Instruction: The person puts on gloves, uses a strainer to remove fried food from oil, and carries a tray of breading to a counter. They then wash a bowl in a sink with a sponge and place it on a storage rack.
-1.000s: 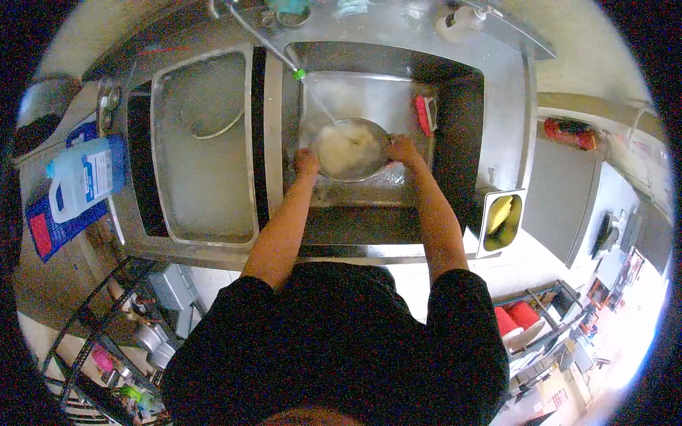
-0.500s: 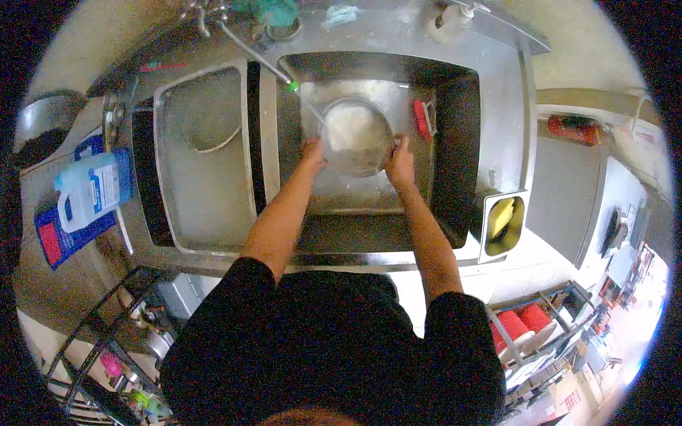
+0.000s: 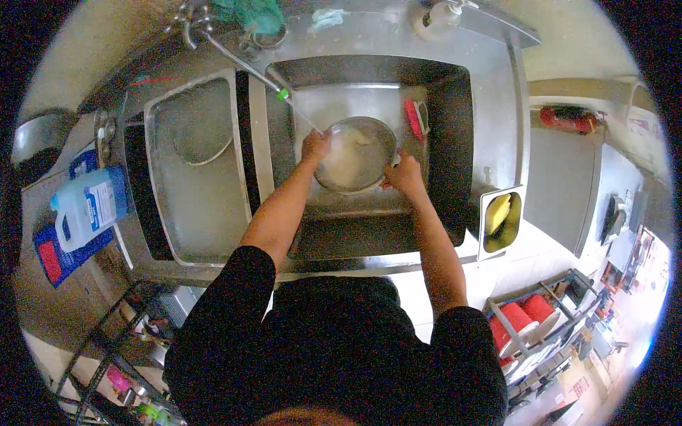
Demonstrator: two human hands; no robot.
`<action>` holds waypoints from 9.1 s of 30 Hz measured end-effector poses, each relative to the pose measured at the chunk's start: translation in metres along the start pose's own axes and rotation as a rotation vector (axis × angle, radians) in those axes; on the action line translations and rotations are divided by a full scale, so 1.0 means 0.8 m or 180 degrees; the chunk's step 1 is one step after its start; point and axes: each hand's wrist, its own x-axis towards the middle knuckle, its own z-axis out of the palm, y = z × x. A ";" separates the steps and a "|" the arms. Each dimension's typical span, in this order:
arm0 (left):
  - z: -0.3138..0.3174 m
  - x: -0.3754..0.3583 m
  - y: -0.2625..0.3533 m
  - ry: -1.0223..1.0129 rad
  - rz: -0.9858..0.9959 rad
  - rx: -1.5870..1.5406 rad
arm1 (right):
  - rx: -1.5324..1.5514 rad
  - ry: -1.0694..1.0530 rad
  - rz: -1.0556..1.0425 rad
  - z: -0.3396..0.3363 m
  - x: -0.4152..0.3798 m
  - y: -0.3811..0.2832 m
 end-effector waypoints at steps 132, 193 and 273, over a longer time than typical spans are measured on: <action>-0.056 -0.286 0.133 -0.0323 0.0313 -0.2055 | 0.1276 0.1206 -0.0529 -0.151 -0.206 -0.012; -0.131 -0.175 0.065 -0.0991 0.1270 0.0044 | -0.3113 0.1064 -0.4318 0.036 0.017 -0.079; -0.154 -0.218 0.115 0.0657 0.2128 0.0495 | 0.1634 -0.0737 -0.2106 0.073 -0.064 -0.129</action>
